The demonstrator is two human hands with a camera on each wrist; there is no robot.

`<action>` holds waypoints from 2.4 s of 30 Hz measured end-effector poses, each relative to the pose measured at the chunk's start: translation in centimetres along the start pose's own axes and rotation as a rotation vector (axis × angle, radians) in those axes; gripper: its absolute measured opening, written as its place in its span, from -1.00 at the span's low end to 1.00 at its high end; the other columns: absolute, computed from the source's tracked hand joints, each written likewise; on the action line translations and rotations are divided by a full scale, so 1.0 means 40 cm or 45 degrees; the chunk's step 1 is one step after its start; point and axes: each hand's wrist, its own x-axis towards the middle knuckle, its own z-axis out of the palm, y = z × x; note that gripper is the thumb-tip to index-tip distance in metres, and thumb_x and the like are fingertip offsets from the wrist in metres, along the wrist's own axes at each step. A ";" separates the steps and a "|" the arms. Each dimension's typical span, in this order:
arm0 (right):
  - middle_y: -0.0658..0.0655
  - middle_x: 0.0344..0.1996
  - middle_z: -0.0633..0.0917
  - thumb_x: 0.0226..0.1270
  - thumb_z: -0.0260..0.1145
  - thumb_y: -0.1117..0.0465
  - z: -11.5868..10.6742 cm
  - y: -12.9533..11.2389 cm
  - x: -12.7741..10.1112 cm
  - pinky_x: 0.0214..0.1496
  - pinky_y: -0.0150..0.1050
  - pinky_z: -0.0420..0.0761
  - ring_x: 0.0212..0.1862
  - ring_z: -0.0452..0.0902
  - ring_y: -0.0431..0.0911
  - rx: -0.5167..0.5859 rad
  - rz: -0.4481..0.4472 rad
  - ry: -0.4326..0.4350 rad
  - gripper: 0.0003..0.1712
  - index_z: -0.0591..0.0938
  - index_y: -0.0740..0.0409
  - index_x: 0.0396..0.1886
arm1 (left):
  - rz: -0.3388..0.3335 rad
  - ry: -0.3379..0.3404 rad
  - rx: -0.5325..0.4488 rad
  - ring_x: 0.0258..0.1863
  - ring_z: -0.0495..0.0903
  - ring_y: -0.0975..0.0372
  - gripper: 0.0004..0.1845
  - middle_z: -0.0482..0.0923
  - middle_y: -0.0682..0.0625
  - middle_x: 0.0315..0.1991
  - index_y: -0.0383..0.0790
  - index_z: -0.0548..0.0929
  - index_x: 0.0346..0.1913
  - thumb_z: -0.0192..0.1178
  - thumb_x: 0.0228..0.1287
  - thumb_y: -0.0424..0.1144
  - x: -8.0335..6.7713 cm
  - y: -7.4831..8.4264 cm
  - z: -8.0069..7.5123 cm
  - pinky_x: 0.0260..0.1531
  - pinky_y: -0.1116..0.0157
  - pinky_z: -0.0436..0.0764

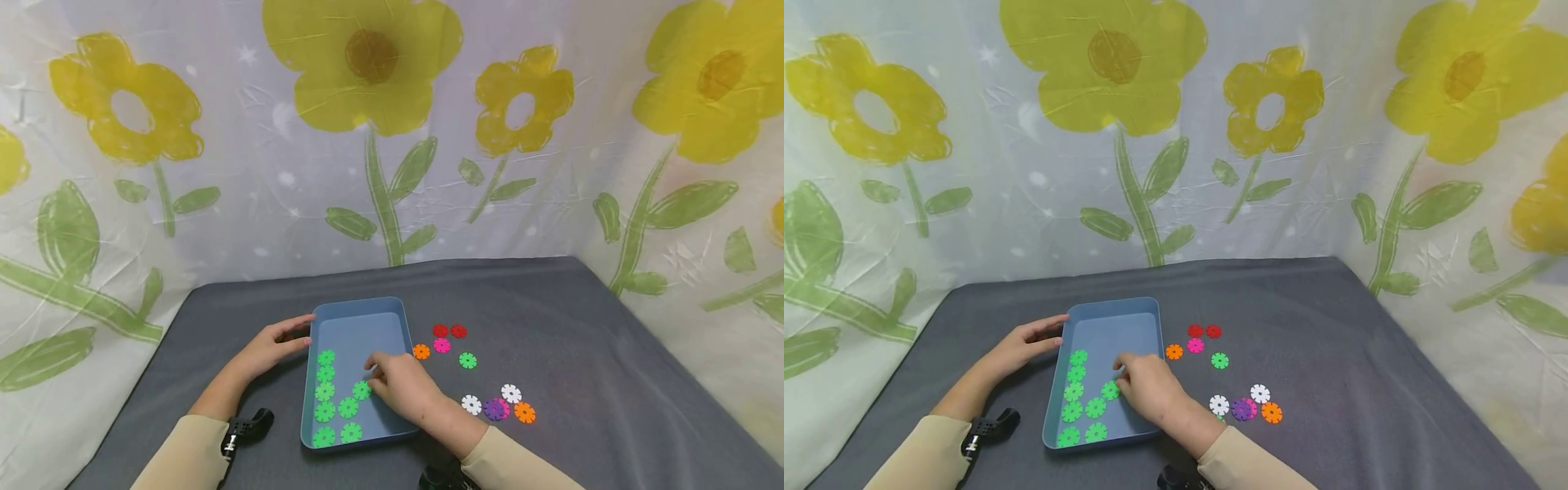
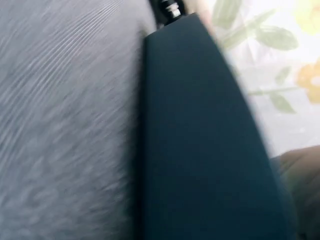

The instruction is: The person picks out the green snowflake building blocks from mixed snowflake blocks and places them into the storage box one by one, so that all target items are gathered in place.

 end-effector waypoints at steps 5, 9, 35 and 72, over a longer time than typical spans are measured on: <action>0.16 -0.02 0.69 0.42 0.21 0.51 -0.007 -0.012 0.004 -0.21 -0.34 0.57 -0.02 0.72 -0.10 0.329 0.122 -0.150 -0.52 0.53 0.22 0.30 | 0.007 -0.011 -0.002 0.37 0.41 -0.13 -0.37 0.40 -0.25 0.42 -0.15 0.40 0.52 0.27 0.49 -0.08 0.003 0.001 -0.003 0.19 -0.11 0.47; 0.28 0.31 0.50 0.38 0.06 0.59 -0.006 -0.014 0.006 0.06 -0.31 0.55 0.30 0.54 0.04 0.503 0.084 -0.318 -0.30 0.29 0.19 0.50 | 0.009 -0.004 -0.002 0.36 0.43 -0.13 -0.37 0.42 -0.25 0.41 -0.16 0.41 0.52 0.27 0.49 -0.08 0.005 0.001 0.000 0.18 -0.07 0.49; -0.07 -0.76 0.19 -0.08 0.47 0.39 -0.240 0.227 -0.021 -0.54 -0.22 0.06 -0.60 -0.03 -0.14 -0.447 0.642 -0.190 -0.51 0.33 -0.01 -0.84 | 0.008 0.001 -0.008 0.36 0.42 -0.11 -0.37 0.43 -0.24 0.40 -0.14 0.42 0.51 0.29 0.48 -0.07 0.003 -0.004 0.000 0.18 -0.07 0.48; 0.15 -0.41 0.75 0.46 0.38 0.27 -0.246 0.131 0.042 -0.23 -0.06 0.68 -0.36 0.68 0.07 0.428 0.389 -0.144 -0.85 0.80 0.28 -0.18 | 0.011 0.008 -0.018 0.37 0.42 -0.12 -0.36 0.39 -0.25 0.43 -0.18 0.39 0.53 0.27 0.49 -0.09 0.006 -0.017 0.002 0.19 -0.05 0.48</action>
